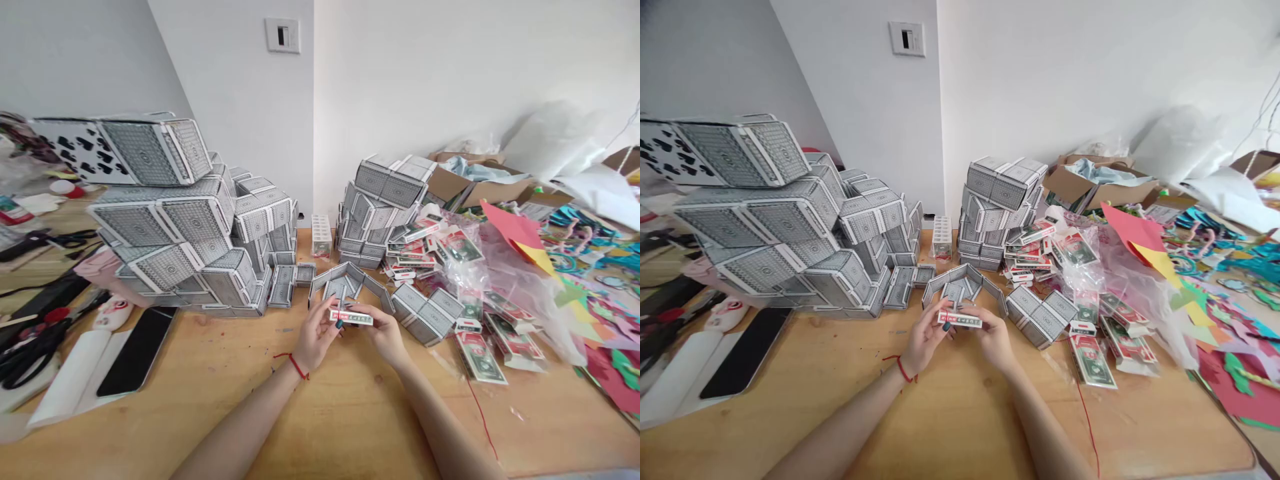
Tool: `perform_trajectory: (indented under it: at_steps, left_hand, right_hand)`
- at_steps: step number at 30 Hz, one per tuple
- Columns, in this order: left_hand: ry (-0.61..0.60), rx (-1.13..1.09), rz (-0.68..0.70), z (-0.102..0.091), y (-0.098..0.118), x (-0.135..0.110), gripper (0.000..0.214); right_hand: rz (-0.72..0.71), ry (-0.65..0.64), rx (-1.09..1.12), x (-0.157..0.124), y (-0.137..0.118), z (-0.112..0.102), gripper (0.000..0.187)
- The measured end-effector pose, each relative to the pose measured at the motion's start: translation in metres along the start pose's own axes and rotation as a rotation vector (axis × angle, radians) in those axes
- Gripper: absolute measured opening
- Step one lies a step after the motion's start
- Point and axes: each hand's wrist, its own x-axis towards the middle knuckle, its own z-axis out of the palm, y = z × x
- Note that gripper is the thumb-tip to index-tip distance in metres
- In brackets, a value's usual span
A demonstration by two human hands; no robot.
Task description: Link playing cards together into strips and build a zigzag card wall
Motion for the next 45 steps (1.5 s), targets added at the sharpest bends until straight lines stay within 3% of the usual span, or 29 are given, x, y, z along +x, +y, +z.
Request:
perform_trajectory:
  at_steps: [5, 13, 27, 32, 45]
  left_hand:
    - [0.009, 0.081, 0.045, -0.001, 0.001, 0.000, 0.049]
    - [0.009, 0.260, 0.100, -0.003, 0.005, -0.001, 0.049]
    - [-0.004, 0.295, 0.100, -0.004, 0.004, -0.001, 0.044]
    - [0.021, 0.299, 0.083, -0.002, 0.005, -0.001, 0.041]
    - [0.114, 0.186, 0.047, 0.005, 0.007, 0.000, 0.028]
  right_hand:
    - [-0.013, -0.018, -0.050, 0.000, -0.007, 0.003, 0.028]
    - [0.108, -0.137, -0.037, -0.002, -0.011, 0.005, 0.038]
    - [0.073, -0.222, -0.127, -0.005, -0.017, 0.011, 0.047]
    - [0.103, -0.228, -0.138, -0.007, -0.015, 0.013, 0.049]
    - [0.020, -0.238, -0.083, -0.006, -0.010, 0.015, 0.044]
